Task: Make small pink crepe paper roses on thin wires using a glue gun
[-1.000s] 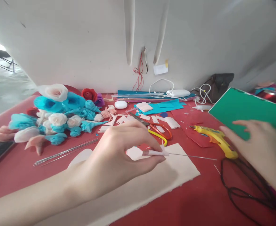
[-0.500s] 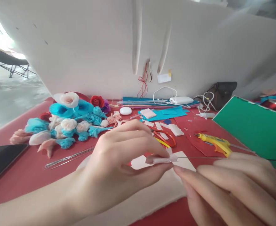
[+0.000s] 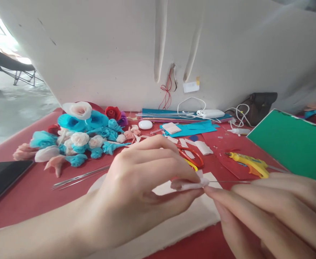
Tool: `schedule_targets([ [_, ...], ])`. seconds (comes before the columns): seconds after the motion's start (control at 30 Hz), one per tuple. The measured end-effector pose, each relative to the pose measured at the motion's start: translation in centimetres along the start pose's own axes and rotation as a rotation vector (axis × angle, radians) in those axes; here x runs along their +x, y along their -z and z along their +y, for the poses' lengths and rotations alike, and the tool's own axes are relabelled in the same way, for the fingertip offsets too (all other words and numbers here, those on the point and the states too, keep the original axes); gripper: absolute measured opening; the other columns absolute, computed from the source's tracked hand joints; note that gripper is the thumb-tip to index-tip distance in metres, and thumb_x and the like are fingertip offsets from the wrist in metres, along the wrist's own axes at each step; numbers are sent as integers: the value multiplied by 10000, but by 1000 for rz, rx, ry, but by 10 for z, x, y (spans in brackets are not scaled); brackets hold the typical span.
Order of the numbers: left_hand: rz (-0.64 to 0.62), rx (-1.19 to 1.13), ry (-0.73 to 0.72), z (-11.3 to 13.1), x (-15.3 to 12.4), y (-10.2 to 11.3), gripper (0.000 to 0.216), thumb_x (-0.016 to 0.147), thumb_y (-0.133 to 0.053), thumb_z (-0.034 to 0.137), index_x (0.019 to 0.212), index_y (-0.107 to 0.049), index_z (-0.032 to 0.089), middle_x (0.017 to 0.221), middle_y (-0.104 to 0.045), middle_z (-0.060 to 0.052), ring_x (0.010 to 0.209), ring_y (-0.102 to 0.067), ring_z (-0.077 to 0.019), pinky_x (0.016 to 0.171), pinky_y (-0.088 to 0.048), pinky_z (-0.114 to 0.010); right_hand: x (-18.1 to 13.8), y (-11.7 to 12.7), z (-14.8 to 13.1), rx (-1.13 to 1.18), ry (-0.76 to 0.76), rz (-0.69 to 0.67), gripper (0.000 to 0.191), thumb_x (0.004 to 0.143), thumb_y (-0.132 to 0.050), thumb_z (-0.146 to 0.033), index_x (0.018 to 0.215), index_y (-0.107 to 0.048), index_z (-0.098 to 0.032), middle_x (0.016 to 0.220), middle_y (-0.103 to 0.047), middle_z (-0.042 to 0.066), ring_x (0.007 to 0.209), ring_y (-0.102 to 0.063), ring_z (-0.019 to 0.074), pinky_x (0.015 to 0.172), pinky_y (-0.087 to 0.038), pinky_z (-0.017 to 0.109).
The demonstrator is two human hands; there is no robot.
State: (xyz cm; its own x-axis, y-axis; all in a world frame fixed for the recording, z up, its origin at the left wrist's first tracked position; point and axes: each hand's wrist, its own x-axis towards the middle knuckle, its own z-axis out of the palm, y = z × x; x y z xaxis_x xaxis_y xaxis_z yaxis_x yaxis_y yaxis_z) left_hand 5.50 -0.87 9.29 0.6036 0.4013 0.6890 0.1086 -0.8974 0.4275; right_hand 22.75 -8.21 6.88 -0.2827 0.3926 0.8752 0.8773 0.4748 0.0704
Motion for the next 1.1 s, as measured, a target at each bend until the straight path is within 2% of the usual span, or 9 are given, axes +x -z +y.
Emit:
schedule_targets([
  [0.2,-7,4,-18,-1,-1,-2,78,711,-670,105,773,-639,141,682,-657,0,725,-573,-115,738,-507,-238,-1,1,0,-11,-22,-36,184,726,-528,-162,881,-611,-215,667,-588,-32,584,-496,117,604,-367,308],
  [0.67,-24,39,-62,-3,-2,-2,102,709,-659,85,767,-601,147,668,-636,30,676,-566,-81,734,-501,-198,4,1,-1,81,-65,-56,107,702,-543,-118,775,-592,-178,661,-592,-35,572,-510,101,579,-369,286],
  [0.87,-3,85,-24,-2,-7,-4,157,738,-636,115,867,-579,183,722,-629,28,691,-548,-84,628,-494,-159,4,-1,-2,97,-84,-57,78,735,-527,-147,762,-592,-181,658,-586,-21,570,-509,114,572,-363,296],
  [1.0,-15,106,-29,-3,-7,-5,187,726,-637,102,882,-577,184,764,-629,43,694,-531,-57,642,-473,-113,7,-2,-6,135,-215,-38,96,741,-502,-146,731,-587,-190,647,-576,-15,579,-497,127,569,-357,305],
  [1.1,-8,123,-41,-4,-6,-5,190,711,-634,88,867,-575,180,755,-633,48,692,-520,-58,637,-465,-115,8,-3,-7,148,-220,-59,104,722,-496,-126,703,-582,-182,646,-572,-11,585,-494,123,564,-365,294],
])
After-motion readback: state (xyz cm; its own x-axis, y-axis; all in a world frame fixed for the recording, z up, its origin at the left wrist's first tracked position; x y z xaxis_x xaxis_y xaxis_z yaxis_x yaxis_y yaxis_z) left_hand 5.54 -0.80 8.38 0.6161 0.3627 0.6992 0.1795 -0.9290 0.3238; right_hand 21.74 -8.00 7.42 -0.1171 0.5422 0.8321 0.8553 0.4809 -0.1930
